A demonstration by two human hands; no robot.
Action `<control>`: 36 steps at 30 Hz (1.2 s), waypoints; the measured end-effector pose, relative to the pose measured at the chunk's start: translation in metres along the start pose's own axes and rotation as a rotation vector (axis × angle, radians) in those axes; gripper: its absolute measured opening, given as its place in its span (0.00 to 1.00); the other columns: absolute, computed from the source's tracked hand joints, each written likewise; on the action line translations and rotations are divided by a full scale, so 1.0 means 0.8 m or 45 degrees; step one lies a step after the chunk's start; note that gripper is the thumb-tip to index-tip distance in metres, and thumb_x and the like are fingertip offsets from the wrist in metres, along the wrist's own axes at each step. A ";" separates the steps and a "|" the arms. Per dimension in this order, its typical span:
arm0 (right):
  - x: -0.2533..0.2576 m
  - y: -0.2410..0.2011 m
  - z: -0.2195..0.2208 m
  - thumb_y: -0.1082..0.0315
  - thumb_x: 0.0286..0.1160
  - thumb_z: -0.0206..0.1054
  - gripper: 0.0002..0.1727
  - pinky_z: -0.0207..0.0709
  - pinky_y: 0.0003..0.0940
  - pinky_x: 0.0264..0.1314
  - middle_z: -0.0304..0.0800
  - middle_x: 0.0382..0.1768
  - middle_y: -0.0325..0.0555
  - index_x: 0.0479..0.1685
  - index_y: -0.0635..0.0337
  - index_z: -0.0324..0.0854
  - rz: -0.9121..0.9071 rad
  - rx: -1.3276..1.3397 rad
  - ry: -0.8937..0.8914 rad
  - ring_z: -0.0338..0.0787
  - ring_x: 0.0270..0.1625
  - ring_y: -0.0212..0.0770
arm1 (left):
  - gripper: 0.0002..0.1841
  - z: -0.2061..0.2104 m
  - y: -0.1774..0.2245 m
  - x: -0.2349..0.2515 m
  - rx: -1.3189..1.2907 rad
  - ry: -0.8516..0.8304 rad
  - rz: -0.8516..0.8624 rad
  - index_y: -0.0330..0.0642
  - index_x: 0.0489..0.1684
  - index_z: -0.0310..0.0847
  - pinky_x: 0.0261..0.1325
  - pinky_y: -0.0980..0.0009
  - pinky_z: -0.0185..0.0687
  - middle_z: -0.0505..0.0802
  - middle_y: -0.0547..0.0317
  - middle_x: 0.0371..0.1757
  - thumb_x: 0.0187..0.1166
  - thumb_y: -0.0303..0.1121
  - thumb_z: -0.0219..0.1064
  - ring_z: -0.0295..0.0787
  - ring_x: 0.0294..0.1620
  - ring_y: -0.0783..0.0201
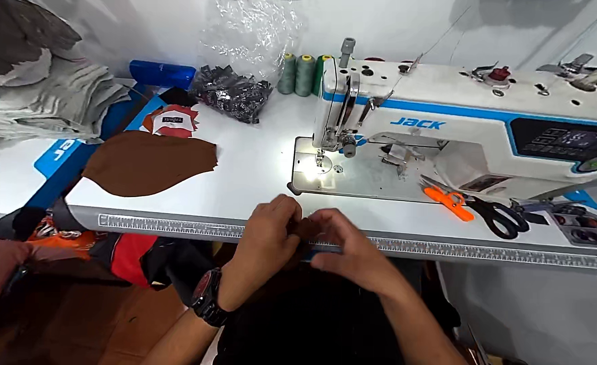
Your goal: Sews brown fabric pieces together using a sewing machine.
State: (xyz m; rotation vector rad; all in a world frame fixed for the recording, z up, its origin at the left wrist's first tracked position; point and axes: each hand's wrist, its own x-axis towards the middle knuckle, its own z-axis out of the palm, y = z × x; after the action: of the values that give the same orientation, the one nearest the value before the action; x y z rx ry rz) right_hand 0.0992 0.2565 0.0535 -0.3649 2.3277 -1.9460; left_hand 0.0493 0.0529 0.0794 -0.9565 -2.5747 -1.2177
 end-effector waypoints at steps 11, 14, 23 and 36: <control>-0.027 0.003 -0.004 0.72 0.66 0.71 0.07 0.81 0.23 0.36 0.86 0.43 0.39 0.31 0.54 0.77 -0.271 0.054 0.010 0.85 0.41 0.29 | 0.09 -0.043 -0.019 0.008 -0.463 -0.838 0.028 0.45 0.28 0.81 0.22 0.80 0.69 0.83 0.68 0.23 0.70 0.31 0.78 0.76 0.21 0.76; -0.030 -0.007 -0.025 0.73 0.63 0.75 0.11 0.79 0.22 0.35 0.83 0.41 0.39 0.26 0.54 0.75 -0.293 -0.085 -0.083 0.83 0.40 0.29 | 0.12 -0.049 -0.028 0.006 -0.908 -1.005 -0.090 0.41 0.30 0.84 0.23 0.84 0.72 0.85 0.67 0.21 0.67 0.38 0.80 0.79 0.21 0.79; -0.023 -0.003 -0.078 0.67 0.81 0.68 0.07 0.83 0.20 0.42 0.90 0.41 0.37 0.47 0.57 0.89 -0.204 0.075 -0.148 0.87 0.39 0.27 | 0.14 -0.069 -0.067 0.006 -1.166 -0.742 -0.295 0.49 0.27 0.91 0.32 0.82 0.80 0.91 0.65 0.30 0.81 0.43 0.69 0.84 0.29 0.77; 0.110 0.065 -0.133 0.59 0.78 0.72 0.06 0.86 0.43 0.44 0.89 0.40 0.38 0.42 0.48 0.93 -0.380 -1.238 0.108 0.90 0.43 0.40 | 0.18 -0.033 -0.127 0.121 0.466 -0.526 -0.446 0.45 0.25 0.85 0.26 0.53 0.75 0.84 0.58 0.17 0.79 0.50 0.73 0.81 0.20 0.57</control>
State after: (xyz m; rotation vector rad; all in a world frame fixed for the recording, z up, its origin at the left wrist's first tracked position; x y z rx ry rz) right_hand -0.0155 0.3461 0.0297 -0.7157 3.2653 -0.7325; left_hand -0.0916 0.0329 0.0678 -0.7611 -3.2422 -0.6019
